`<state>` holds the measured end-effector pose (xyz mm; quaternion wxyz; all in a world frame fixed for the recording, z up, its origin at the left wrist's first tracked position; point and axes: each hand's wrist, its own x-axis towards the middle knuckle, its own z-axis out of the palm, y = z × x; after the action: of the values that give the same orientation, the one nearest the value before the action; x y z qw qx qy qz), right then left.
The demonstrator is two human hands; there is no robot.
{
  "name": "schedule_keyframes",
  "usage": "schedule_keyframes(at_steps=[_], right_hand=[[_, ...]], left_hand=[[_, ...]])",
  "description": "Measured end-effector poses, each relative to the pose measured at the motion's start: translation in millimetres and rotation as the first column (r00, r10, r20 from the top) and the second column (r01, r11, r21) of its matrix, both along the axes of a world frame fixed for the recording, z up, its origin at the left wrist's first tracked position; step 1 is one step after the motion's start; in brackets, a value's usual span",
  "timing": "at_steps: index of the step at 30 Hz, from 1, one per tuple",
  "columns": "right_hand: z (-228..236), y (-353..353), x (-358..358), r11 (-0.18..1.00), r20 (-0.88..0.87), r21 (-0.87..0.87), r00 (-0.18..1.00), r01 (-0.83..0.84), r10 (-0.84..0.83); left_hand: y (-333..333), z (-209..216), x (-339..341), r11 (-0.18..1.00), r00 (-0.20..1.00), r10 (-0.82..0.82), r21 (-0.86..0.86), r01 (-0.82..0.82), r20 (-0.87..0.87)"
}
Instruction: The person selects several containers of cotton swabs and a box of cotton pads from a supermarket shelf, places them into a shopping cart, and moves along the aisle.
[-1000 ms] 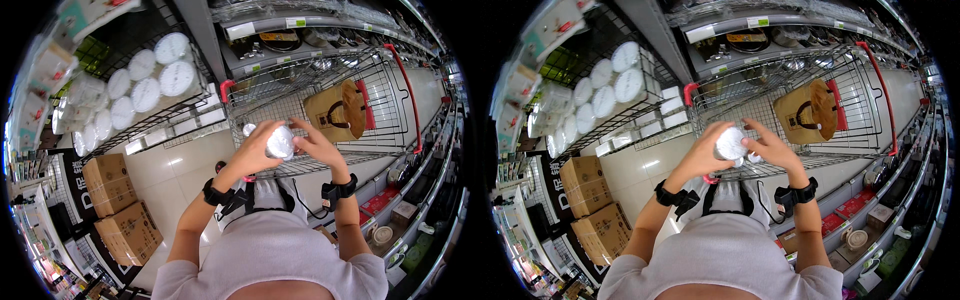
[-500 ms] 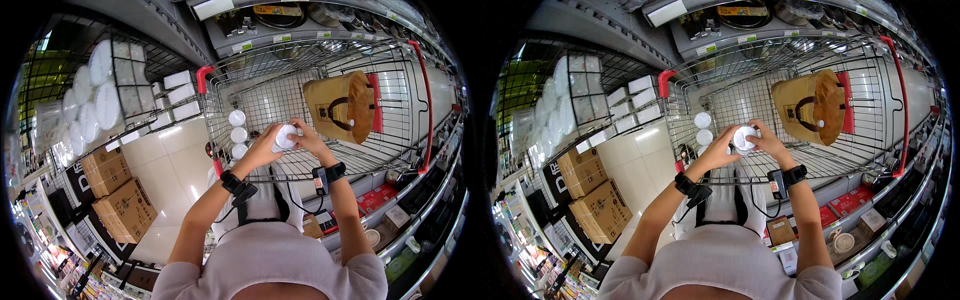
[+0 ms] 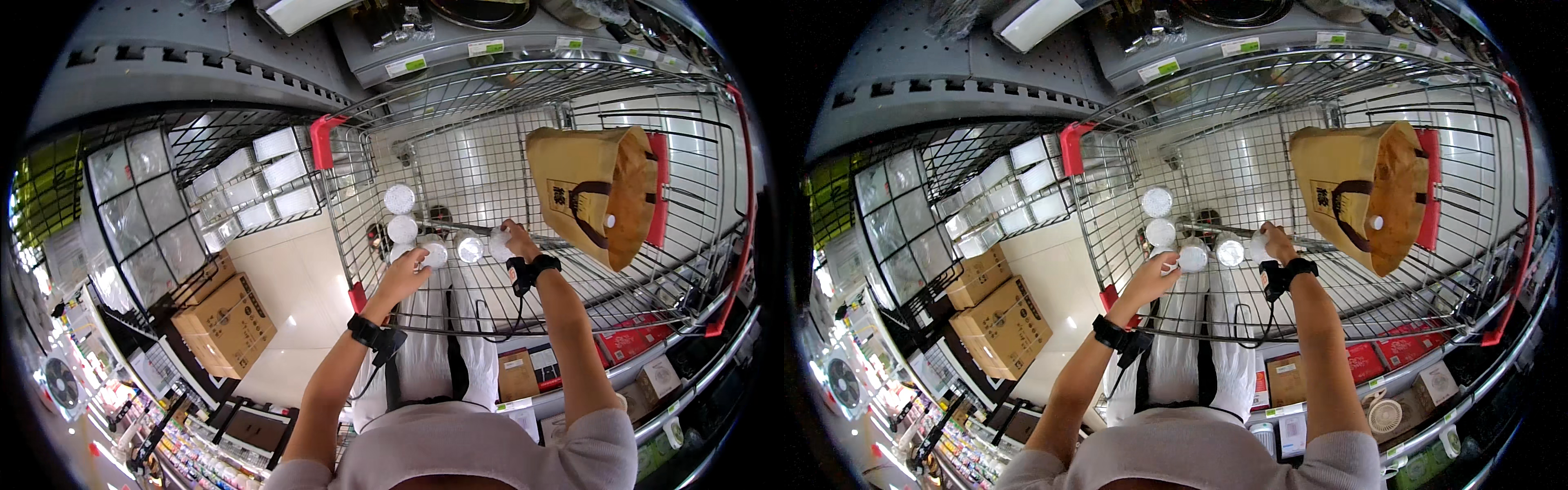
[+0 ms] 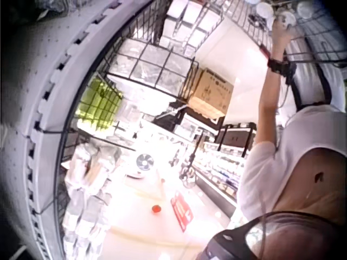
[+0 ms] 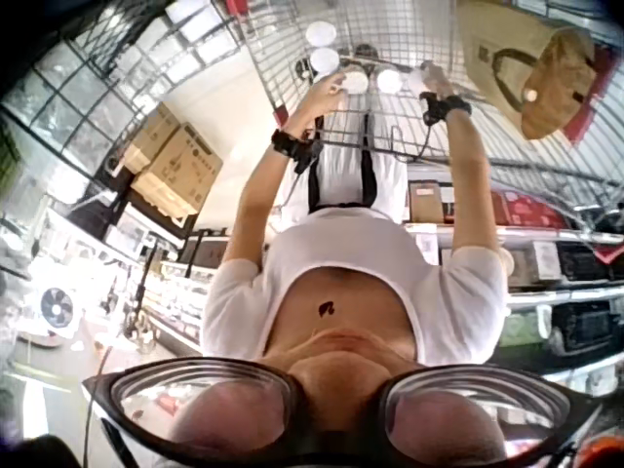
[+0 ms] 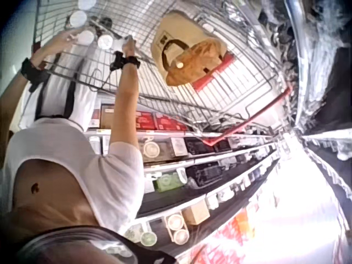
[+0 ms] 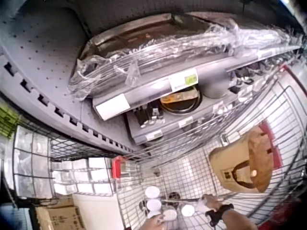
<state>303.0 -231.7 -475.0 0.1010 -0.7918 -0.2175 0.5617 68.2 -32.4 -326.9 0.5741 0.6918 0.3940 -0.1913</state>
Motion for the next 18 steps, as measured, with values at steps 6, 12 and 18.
schedule_keyframes(at_steps=[6,12,18], right_hand=[[-47.6,-10.3,-17.5,0.983,-0.005,0.178,0.999,0.035,-0.035],[-67.3,-26.1,-25.0,0.977,-0.169,0.196,0.984,0.085,-0.052],[-55.2,4.1,-29.8,0.935,0.062,-0.024,0.933,-0.355,0.356]], left_hand=[[15.4,14.5,-2.7,0.999,0.999,0.037,0.034,-0.037,0.0],[15.5,20.8,-2.6,0.997,0.998,0.059,0.049,-0.059,0.011],[13.8,25.7,-1.1,0.996,0.996,0.043,0.07,-0.048,0.073]])
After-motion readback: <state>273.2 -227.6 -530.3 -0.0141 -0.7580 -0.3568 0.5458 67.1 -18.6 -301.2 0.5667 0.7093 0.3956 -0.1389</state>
